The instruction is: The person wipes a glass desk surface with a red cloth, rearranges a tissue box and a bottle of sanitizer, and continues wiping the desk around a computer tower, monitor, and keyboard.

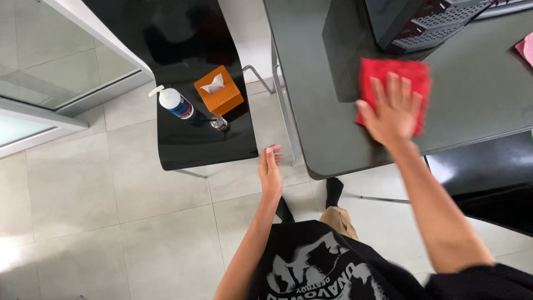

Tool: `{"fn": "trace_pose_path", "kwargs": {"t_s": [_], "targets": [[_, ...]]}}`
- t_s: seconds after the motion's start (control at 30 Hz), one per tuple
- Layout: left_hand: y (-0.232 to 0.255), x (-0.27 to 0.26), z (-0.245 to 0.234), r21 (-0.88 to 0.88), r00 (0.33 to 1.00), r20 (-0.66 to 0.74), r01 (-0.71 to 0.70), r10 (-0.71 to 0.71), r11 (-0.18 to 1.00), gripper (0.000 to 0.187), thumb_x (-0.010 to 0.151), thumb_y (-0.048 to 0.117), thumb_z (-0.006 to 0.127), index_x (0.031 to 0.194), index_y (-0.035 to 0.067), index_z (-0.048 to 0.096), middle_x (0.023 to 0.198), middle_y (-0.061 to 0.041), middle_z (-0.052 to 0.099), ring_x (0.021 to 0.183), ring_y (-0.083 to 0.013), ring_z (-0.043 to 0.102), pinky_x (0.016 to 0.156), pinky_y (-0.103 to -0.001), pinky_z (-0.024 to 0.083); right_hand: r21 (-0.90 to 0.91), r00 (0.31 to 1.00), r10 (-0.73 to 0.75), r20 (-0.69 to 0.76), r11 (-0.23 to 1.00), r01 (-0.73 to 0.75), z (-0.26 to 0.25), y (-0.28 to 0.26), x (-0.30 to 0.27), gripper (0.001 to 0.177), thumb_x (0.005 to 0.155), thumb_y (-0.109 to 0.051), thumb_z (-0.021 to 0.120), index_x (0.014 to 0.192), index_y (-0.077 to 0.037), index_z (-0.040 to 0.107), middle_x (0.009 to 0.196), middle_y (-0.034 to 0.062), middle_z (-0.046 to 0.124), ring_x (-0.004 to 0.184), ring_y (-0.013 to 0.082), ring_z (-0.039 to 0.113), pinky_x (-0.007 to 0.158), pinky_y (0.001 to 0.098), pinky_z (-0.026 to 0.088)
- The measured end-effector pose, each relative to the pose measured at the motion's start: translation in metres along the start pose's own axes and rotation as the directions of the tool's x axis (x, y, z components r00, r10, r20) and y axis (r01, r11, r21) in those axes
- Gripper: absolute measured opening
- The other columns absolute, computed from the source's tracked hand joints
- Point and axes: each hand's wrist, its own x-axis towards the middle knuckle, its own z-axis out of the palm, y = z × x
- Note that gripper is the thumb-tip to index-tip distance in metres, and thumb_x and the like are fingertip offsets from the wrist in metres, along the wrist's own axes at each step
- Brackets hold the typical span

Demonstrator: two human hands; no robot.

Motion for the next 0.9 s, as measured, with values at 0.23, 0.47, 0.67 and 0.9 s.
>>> {"fn": "trace_pose_path", "kwargs": {"t_s": [0.23,0.47,0.67,0.9], "targets": [[0.007,-0.001,0.01,0.057,1.0,0.012,0.01,-0.011,0.998,0.051,0.107,0.042,0.037,0.12,0.003,0.067,0.119,-0.009,0.069,0.099,-0.0201,0.065,0.085,-0.035,0.049,0.009,0.882,-0.449,0.144,0.892,0.452,0.002,-0.133,-0.034,0.061,0.105,-0.051,0.04,0.162,-0.031,0.031,0.17,0.0068,0.022,0.157,0.0343,0.02,0.124,0.0587,0.014],[0.019,0.01,0.024,0.042,0.997,0.058,0.039,-0.041,0.998,0.05,0.108,0.042,0.036,0.118,0.004,0.067,0.121,-0.009,0.067,0.1,-0.0192,0.065,0.084,-0.035,0.049,0.062,0.928,-0.284,0.241,0.959,0.278,-0.024,-0.048,-0.072,0.062,0.099,-0.048,0.043,0.158,-0.03,0.038,0.167,0.0069,0.028,0.155,0.0356,0.023,0.122,0.0603,0.02],[0.025,0.041,0.03,0.053,1.0,-0.007,0.001,-0.001,0.999,0.049,0.109,0.041,0.036,0.118,0.005,0.068,0.117,-0.009,0.066,0.099,-0.0205,0.064,0.085,-0.035,0.05,-0.019,0.995,-0.089,0.052,0.996,0.09,0.02,-0.051,0.06,0.065,0.108,-0.052,0.043,0.164,-0.021,0.034,0.171,0.016,0.025,0.156,0.0423,0.02,0.121,0.0648,0.017],[0.034,0.092,0.064,0.371,0.93,-0.251,-0.165,0.269,0.914,0.042,0.11,0.033,0.036,0.128,0.005,0.061,0.129,-0.014,0.06,0.124,-0.0306,0.051,0.106,-0.042,0.041,0.078,0.828,-0.527,0.192,0.849,0.522,0.014,-0.124,0.044,0.073,0.094,-0.049,0.043,0.163,-0.026,0.033,0.171,0.0106,0.023,0.157,0.0363,0.019,0.125,0.0551,0.013]]}}
